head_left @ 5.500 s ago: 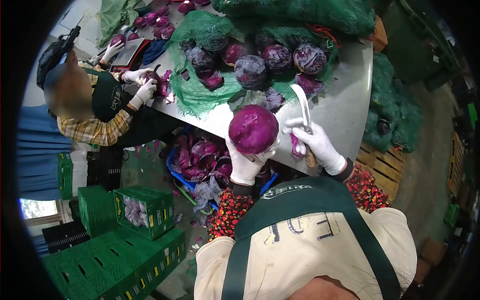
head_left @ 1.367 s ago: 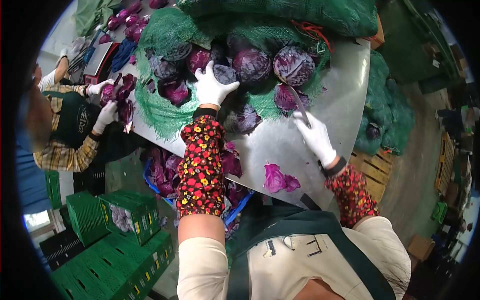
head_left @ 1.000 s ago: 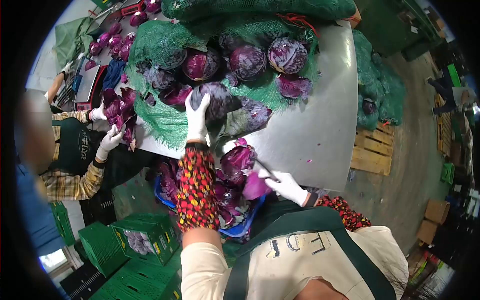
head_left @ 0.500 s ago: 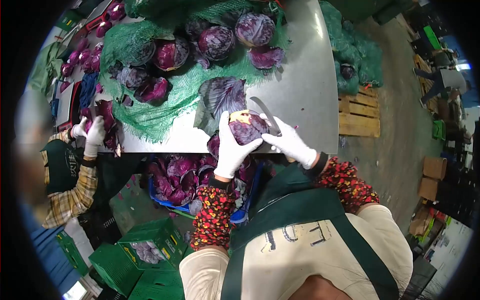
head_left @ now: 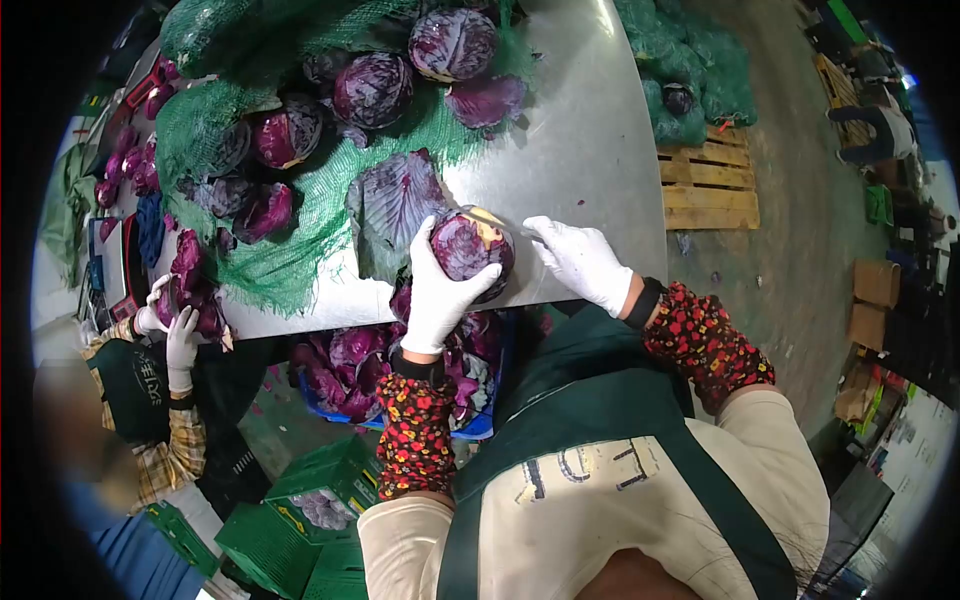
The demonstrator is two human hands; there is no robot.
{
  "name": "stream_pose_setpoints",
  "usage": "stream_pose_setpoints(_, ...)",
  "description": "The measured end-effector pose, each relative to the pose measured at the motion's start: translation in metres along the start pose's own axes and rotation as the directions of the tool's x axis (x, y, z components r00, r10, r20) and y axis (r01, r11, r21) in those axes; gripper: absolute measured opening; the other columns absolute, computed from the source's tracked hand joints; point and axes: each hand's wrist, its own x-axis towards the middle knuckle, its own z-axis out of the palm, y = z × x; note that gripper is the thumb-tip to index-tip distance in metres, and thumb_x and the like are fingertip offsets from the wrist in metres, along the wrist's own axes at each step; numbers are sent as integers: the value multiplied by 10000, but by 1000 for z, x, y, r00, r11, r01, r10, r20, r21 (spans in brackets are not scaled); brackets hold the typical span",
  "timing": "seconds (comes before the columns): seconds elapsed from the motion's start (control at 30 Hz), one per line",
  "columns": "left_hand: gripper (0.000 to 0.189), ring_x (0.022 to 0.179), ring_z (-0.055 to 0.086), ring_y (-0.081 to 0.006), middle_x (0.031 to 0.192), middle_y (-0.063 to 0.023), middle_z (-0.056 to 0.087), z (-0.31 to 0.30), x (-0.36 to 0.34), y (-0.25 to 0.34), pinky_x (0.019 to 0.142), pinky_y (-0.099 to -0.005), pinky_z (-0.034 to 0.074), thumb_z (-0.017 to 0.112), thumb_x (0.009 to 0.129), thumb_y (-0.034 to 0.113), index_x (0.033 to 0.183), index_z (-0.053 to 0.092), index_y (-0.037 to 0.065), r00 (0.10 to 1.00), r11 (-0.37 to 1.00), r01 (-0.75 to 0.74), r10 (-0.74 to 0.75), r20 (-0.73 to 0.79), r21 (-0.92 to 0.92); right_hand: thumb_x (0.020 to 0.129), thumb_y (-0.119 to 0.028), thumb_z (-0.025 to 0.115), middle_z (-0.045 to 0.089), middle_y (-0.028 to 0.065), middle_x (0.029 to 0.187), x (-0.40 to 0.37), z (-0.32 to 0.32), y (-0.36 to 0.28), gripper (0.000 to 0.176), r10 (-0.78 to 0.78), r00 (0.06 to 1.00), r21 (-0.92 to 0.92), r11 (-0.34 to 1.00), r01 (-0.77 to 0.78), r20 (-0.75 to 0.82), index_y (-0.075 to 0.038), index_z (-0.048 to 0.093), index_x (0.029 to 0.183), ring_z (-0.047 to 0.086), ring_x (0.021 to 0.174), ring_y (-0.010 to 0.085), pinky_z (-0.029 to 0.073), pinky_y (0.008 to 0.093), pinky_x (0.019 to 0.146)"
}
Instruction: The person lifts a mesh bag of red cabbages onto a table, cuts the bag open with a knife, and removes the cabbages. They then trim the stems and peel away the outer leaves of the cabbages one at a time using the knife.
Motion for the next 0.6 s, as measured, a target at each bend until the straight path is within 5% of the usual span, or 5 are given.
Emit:
stream_pose_setpoints(0.17, 1071, 1266, 397, -345, 1339, -245, 381, -2, 2, -6, 1069, -400, 327, 865, 590, 343, 1372, 265, -75, 994, 982, -99, 89, 64, 163, 877, -133, 541, 602, 98, 757, 5, 17, 1, 143, -66, 995, -1, 998, 66, 80, -86, 511, 1009, 628, 656, 283, 522, 383, 558)
stream_pose_setpoints(0.23, 1060, 1262, 403, -361, 1335, -256, 392, 4, 4, -3, 1067, -409, 329, 861, 592, 350, 1369, 282, -78, 993, 957, -105, 117, -29, 269, 863, -123, 545, 593, 98, 737, 6, 26, 1, 114, -77, 993, -7, 997, 78, 92, -81, 498, 958, 629, 645, 277, 522, 376, 549)
stream_pose_setpoints(0.33, 1058, 1259, 403, -370, 1337, -263, 393, 1, 8, -5, 1060, -414, 335, 856, 588, 393, 1359, 310, -84, 995, 953, -81, 92, -25, 291, 912, -114, 452, 626, 119, 730, 10, 20, -2, 112, -83, 985, -23, 996, 87, 153, -26, 489, 971, 648, 625, 279, 529, 370, 535)
stream_pose_setpoints(0.6, 1026, 1191, 441, -377, 1262, -233, 457, 2, 22, -5, 1018, -426, 370, 840, 592, 436, 1332, 355, -82, 995, 923, -90, 100, -8, 373, 873, -75, 469, 645, 145, 722, 27, 19, -4, 161, -17, 992, -102, 994, 29, 124, 0, 512, 1010, 674, 685, 298, 545, 378, 565)
